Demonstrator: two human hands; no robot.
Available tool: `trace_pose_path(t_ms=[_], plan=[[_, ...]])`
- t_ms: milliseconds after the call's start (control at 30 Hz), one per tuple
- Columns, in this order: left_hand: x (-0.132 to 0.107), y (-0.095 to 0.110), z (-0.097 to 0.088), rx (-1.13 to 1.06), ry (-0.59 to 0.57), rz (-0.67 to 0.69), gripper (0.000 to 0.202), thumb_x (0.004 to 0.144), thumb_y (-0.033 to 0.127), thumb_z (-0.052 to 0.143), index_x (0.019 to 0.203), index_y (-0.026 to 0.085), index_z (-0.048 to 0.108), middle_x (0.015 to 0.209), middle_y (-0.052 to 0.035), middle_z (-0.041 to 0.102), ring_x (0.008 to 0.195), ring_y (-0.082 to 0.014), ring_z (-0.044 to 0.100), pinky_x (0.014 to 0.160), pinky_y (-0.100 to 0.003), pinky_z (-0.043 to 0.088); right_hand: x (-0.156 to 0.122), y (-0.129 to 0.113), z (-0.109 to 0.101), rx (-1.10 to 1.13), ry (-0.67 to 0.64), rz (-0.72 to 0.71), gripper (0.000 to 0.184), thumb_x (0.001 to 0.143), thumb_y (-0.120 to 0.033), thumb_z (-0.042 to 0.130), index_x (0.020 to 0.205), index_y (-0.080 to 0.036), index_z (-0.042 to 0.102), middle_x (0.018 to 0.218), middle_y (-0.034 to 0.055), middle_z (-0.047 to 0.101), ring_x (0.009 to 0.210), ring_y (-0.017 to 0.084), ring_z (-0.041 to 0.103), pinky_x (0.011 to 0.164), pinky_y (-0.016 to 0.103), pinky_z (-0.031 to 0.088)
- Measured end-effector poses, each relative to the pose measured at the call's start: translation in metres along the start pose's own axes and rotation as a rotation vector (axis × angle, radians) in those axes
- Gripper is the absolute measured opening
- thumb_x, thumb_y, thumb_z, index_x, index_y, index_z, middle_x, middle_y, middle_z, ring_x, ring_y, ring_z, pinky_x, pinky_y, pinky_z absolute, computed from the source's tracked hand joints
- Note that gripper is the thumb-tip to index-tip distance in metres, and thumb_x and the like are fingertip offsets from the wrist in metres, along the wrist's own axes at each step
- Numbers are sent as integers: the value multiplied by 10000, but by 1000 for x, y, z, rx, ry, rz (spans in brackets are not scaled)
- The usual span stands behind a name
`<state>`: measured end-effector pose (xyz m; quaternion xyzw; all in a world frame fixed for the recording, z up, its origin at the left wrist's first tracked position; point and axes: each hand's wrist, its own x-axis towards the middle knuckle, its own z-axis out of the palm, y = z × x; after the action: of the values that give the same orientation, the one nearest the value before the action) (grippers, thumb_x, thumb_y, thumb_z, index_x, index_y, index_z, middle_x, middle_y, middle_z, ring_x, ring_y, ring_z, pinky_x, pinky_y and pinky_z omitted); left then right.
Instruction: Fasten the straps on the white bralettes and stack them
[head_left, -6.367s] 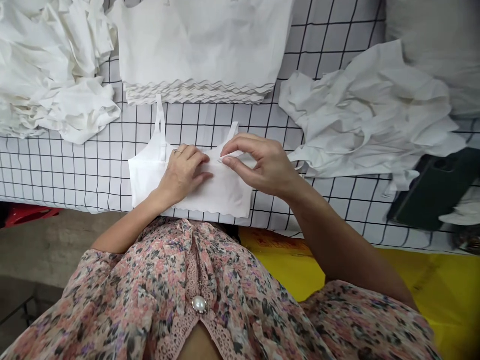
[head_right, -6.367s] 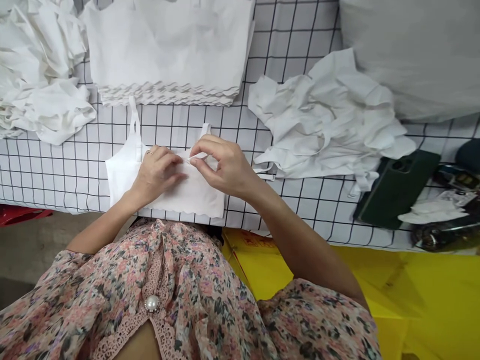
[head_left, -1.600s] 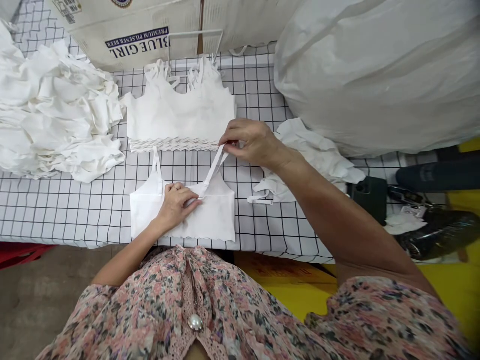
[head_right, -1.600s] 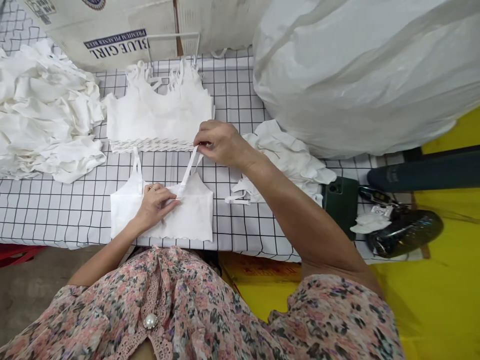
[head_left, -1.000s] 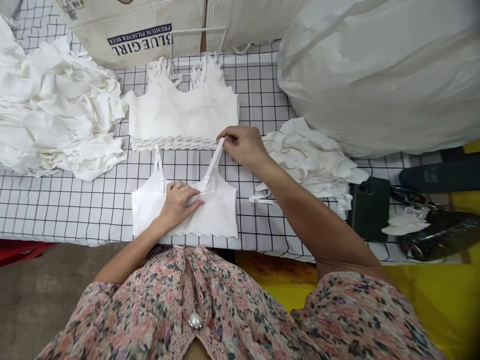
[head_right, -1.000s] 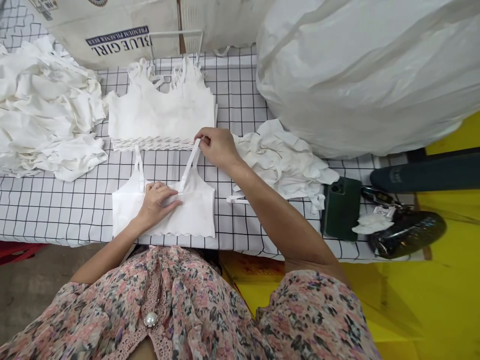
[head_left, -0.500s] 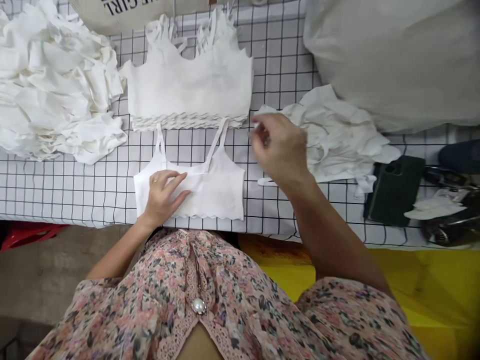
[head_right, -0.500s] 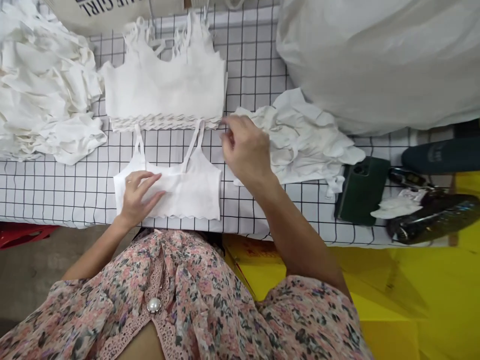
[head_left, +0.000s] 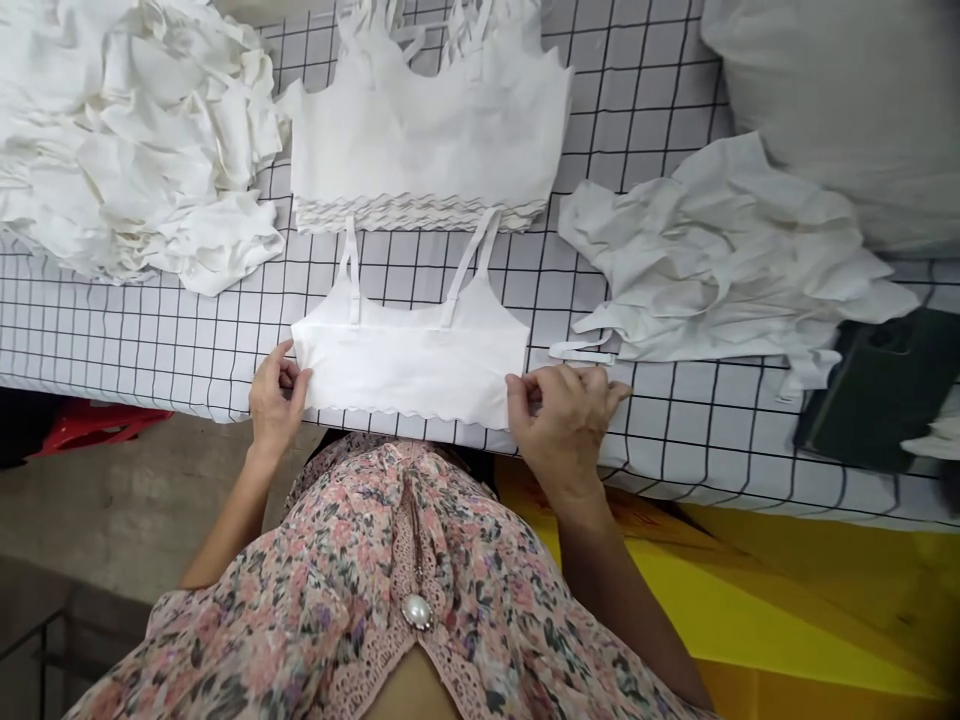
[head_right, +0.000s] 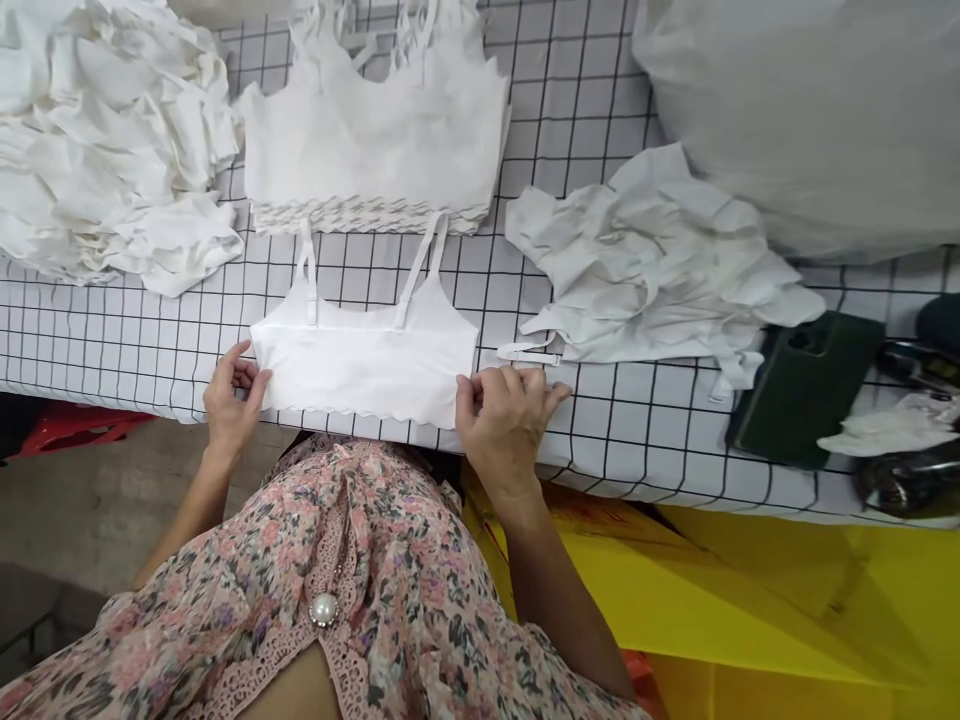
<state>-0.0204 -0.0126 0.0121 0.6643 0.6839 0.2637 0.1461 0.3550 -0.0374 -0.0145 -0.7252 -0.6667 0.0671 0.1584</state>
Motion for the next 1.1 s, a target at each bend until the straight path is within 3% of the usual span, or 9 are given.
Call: trace_pose_path(t_ms=[100, 200, 267, 333, 400, 533, 767, 900, 1100], plan=[[4, 0, -1, 12, 8, 19, 435, 1006, 310, 696, 1422, 191, 645, 924, -14, 644, 805, -152, 618, 795, -304, 589, -3, 5, 1, 2, 51, 15, 393, 1070, -485, 518, 788, -221, 590, 826, 118, 677, 961, 337, 580, 1014, 599, 423], [5, 10, 6, 100, 70, 192, 445, 1024, 340, 697, 1444, 204, 648, 1191, -109, 667, 1119, -242, 682, 999, -412, 613, -6, -7, 0, -6, 158, -50, 440, 1081, -531, 517, 1178, -144, 702, 1171, 204, 739, 1176, 378, 627, 1163, 629, 374], [3, 22, 18, 103, 1, 338, 511, 1090, 342, 596, 1589, 254, 528, 1442, -140, 625, 1419, -293, 605, 1194, -487, 539, -7, -24, 2, 14, 116, -184, 623, 1109, -520, 456, 1574, -109, 504, 1526, 247, 617, 1465, 391, 528, 1288, 636, 266], [0, 32, 34, 95, -146, 433, 640, 1141, 379, 482, 1740, 294, 276, 1681, -136, 493, 1645, -302, 406, 1345, -539, 391, -8, -40, 6, 32, -12, -312, 761, 1133, -505, 361, 1764, -132, 157, 1742, 239, 399, 1646, 364, 346, 1342, 643, 178], [-3, 37, 46, 126, -248, 431, 799, 1143, 496, 448, 1789, 274, 34, 1829, -145, 271, 1738, -316, 198, 1417, -574, 231, -11, -49, 11, 25, -121, -353, 831, 1137, -530, 299, 1781, -154, -68, 1814, 229, 249, 1698, 349, 250, 1351, 663, 145], [-8, 30, 51, 206, -244, 288, 1013, 1085, 678, 474, 1781, 217, -99, 1865, -161, 35, 1756, -337, 41, 1440, -582, 75, -21, -36, 14, -51, -182, -256, 911, 1121, -614, 282, 1768, -136, -145, 1833, 253, 140, 1714, 384, 194, 1333, 718, 136], [-11, 22, 36, 217, -231, 179, 1036, 1066, 717, 481, 1788, 177, -27, 1854, -182, 16, 1750, -342, -19, 1430, -609, -23, -33, -7, 0, -143, -166, -139, 1015, 1091, -714, 280, 1751, -98, -185, 1811, 317, 135, 1702, 457, 181, 1276, 786, 187], [-2, 37, 39, 179, -220, 283, 915, 1124, 599, 428, 1786, 183, -48, 1853, -179, 33, 1745, -322, -51, 1407, -643, -102, -21, -30, 1, -115, -136, -168, 993, 1102, -682, 280, 1738, -119, -234, 1829, 293, 52, 1718, 441, 125, 1300, 783, 117], [6, 57, 65, 108, -298, 365, 1004, 1081, 669, 492, 1786, 145, 5, 1847, -216, 71, 1748, -353, 30, 1429, -647, 48, -3, -66, 16, 28, -255, -267, 927, 1119, -631, 269, 1754, -143, -198, 1834, 257, 96, 1728, 380, 158, 1338, 749, 82]])
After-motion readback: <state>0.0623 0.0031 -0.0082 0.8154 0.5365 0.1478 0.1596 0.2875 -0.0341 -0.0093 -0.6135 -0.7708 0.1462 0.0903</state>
